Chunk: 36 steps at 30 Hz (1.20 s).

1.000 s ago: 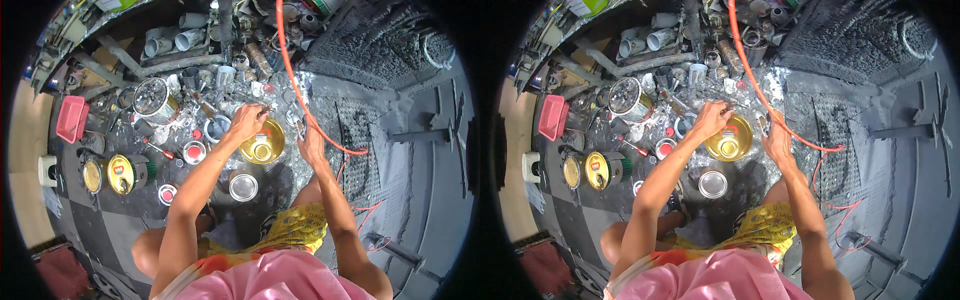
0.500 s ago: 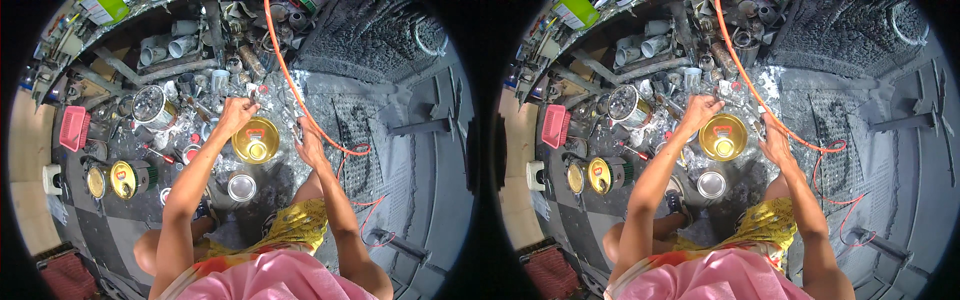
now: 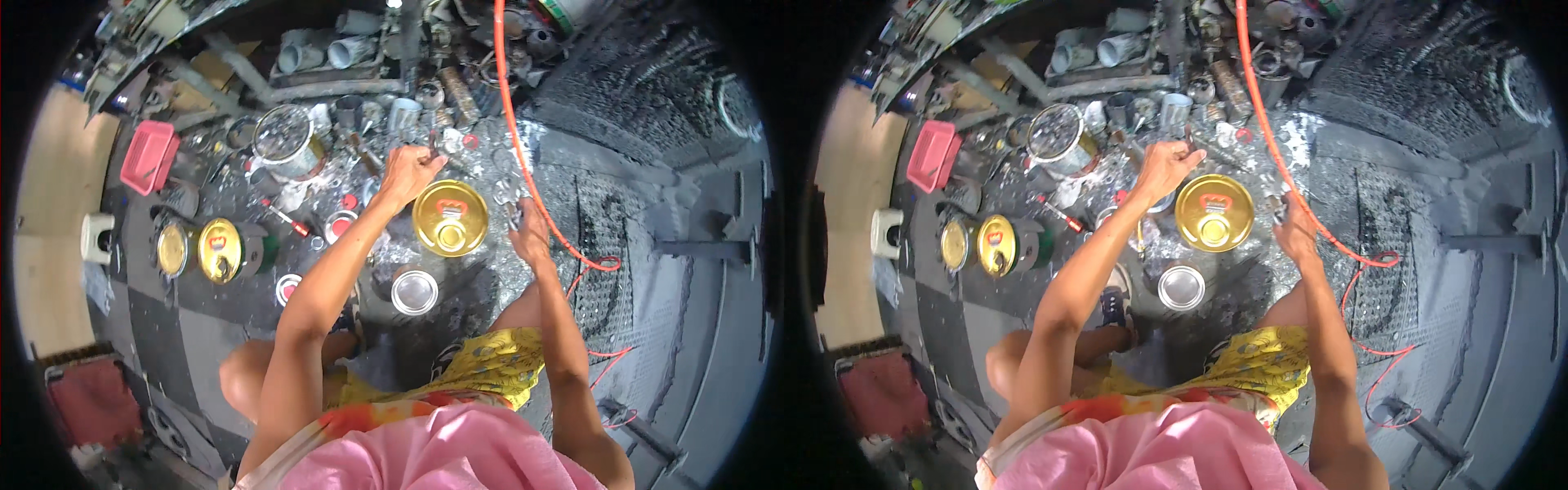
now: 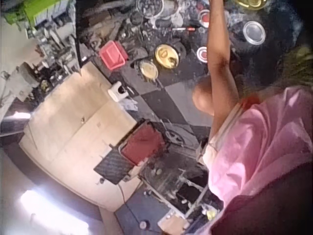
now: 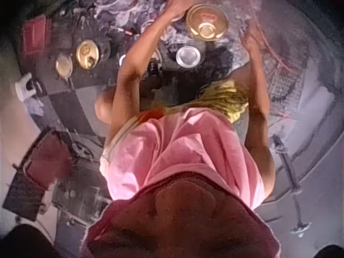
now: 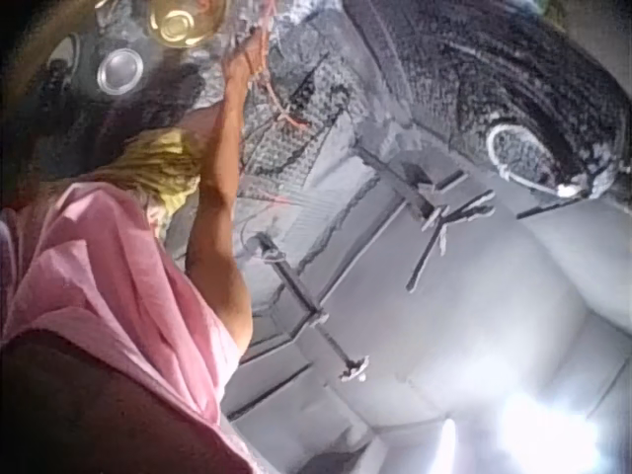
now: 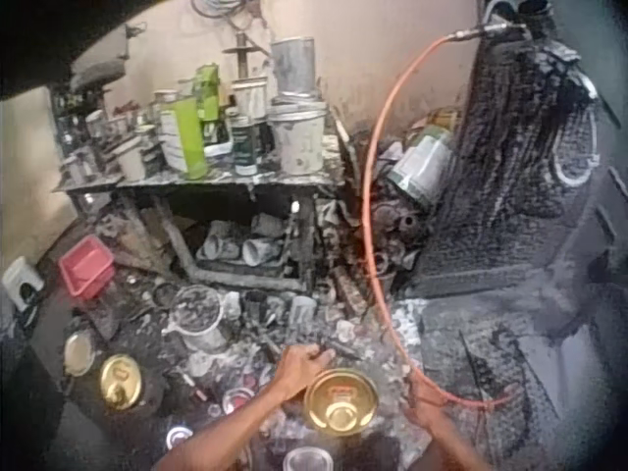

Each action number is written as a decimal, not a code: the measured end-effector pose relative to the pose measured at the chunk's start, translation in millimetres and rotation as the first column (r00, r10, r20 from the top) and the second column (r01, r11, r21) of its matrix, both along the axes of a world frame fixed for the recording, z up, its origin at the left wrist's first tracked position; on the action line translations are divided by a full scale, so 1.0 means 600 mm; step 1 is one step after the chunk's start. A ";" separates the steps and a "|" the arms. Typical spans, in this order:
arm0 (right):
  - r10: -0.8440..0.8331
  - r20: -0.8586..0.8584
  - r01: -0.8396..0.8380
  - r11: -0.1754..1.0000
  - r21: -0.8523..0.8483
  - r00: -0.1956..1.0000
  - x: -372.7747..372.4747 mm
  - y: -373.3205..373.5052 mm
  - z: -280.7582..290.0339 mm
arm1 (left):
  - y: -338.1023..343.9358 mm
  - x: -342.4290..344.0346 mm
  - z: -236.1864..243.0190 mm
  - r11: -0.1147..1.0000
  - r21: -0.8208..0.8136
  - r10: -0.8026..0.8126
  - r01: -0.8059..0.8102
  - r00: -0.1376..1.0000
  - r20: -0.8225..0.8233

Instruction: The person opens paint cans using a screwdriver, pours paint from one container to another, and stirs the mixture with a brush.

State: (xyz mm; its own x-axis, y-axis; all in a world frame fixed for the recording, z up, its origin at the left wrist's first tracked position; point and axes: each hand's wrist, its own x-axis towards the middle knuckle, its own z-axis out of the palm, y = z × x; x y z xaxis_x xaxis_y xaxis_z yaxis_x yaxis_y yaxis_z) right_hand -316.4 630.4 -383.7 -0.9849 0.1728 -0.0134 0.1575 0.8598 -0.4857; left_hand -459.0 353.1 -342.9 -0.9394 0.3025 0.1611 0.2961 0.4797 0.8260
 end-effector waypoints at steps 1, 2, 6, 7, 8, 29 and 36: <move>-0.043 0.033 0.043 0.999 0.002 0.999 0.001 0.005 -0.024 | -0.018 0.002 -0.011 1.000 -0.012 0.020 -0.020 1.000 0.004; -0.063 0.011 0.063 0.998 -0.002 0.998 0.003 -0.002 -0.030 | -0.034 0.003 -0.017 1.000 0.022 -0.014 0.013 1.000 0.027; 0.006 -0.065 -0.012 0.995 -0.097 0.998 0.028 -0.040 -0.034 | -0.077 0.053 -0.062 0.993 0.108 -0.075 0.045 0.954 0.290; 0.028 -0.068 -0.035 0.993 -0.116 0.997 0.030 -0.051 -0.027 | -0.089 0.066 -0.080 0.985 0.174 -0.077 0.011 0.925 0.373; 0.019 -0.070 -0.028 0.991 -0.129 0.997 0.029 -0.055 -0.023 | -0.092 0.074 -0.096 0.987 0.162 -0.052 0.001 0.949 0.311; 0.286 0.325 -0.340 0.933 0.120 0.901 -0.085 0.183 -0.305 | -0.568 0.293 0.216 0.830 -0.235 0.547 -0.507 0.823 0.155; 0.166 0.655 -0.369 0.911 0.185 0.738 -0.042 0.048 -0.319 | -0.653 0.510 0.192 0.595 -0.193 0.800 -0.780 0.552 0.235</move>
State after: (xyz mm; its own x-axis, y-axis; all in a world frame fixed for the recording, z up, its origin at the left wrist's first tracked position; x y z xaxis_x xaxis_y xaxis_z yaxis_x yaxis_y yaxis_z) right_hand -341.4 659.2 -575.3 -0.7826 -0.0009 -0.6225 0.0732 0.9929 -0.0935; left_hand -153.0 -38.6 -228.0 -0.8019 -0.5840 -0.1262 -0.4542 0.4587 0.7637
